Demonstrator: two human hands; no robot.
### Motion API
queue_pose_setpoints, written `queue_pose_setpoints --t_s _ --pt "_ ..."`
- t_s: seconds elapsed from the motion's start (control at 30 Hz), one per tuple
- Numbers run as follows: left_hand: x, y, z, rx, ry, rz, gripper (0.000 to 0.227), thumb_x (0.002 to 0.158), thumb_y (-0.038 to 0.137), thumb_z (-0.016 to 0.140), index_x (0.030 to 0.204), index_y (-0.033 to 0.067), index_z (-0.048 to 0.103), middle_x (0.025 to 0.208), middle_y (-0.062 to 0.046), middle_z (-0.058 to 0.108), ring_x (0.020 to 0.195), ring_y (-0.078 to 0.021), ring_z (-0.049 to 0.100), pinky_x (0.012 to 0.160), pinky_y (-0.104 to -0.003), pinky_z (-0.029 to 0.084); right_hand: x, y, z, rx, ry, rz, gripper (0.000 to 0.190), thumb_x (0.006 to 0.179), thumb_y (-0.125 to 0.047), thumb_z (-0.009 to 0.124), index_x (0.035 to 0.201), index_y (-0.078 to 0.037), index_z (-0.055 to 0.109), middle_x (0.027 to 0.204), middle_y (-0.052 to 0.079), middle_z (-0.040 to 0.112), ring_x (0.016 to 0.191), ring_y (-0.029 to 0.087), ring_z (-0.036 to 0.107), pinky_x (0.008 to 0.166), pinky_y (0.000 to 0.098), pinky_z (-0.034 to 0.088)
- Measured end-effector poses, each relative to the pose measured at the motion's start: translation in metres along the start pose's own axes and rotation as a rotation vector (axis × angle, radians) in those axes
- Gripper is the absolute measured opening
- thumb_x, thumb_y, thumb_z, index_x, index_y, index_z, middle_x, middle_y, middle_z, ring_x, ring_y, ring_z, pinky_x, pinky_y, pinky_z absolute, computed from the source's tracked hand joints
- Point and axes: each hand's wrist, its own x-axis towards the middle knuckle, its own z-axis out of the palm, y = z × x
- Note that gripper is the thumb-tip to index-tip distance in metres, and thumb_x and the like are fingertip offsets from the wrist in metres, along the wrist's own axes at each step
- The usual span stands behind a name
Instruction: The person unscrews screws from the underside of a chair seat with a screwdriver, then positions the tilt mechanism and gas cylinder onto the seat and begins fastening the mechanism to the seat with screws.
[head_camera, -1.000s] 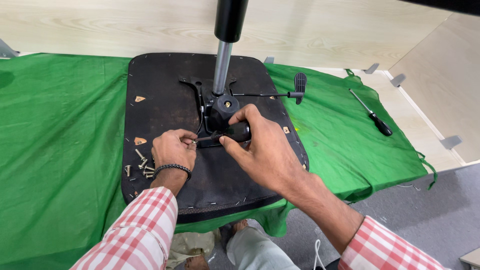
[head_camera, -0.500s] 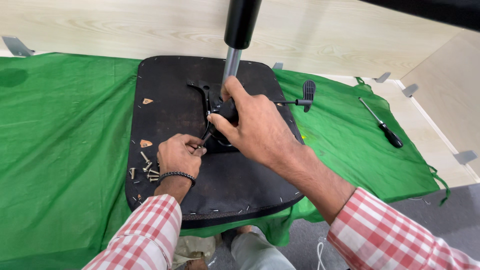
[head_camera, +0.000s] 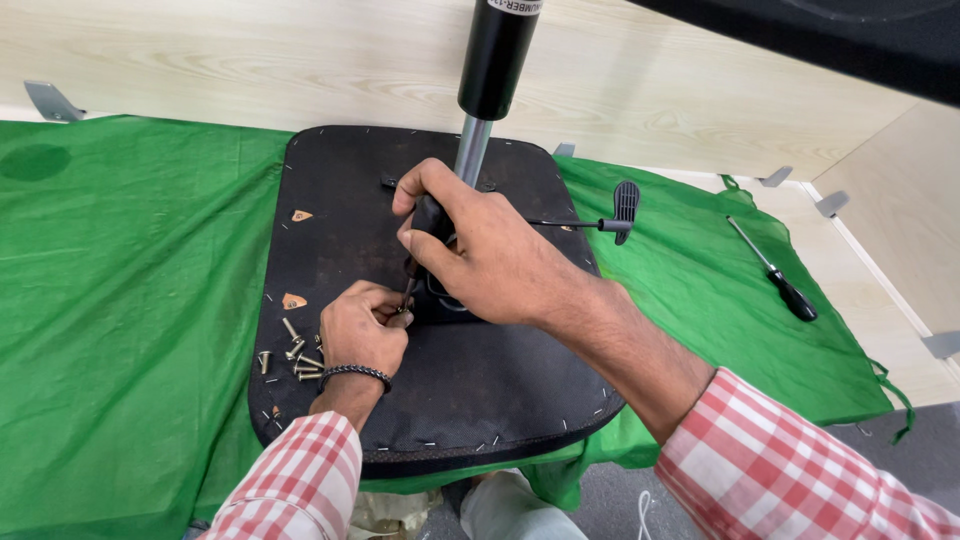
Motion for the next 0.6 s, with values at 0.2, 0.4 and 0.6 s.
queue_pose_setpoints --t_s 0.2,0.4,0.6 --pt "-0.005 0.009 -0.002 0.005 0.009 -0.022 0.022 0.075 0.008 0.086 0.095 0.0038 0.079 0.094 -0.008 0.075 0.078 -0.0179 0.076 0.072 -0.031 0.062 0.004 -0.007 0.003 -0.079 0.094 -0.01 0.025 0.096 -0.025 0.068 0.112 -0.008 0.058 0.055 0.005 0.059 0.047 0.014 0.06 0.047 0.0344 0.044" --pt "-0.009 0.013 -0.005 0.146 0.074 0.16 0.011 0.083 0.008 0.079 0.093 0.0032 0.08 0.099 -0.01 0.076 0.089 -0.0275 0.075 0.083 -0.038 0.06 0.01 -0.005 0.009 -0.14 0.179 0.085 0.026 0.096 -0.032 0.07 0.106 -0.01 0.061 0.058 0.003 0.062 0.048 0.013 0.064 0.044 0.032 0.048" --pt "-0.008 0.006 -0.005 0.145 0.069 0.265 0.013 0.083 0.003 0.076 0.095 0.0012 0.078 0.099 -0.012 0.076 0.093 -0.0303 0.074 0.086 -0.041 0.059 0.0 0.004 0.012 0.026 0.114 0.07 0.043 0.1 -0.023 0.066 0.138 -0.01 0.05 0.087 0.015 0.067 0.065 0.022 0.068 0.057 0.0357 0.055"
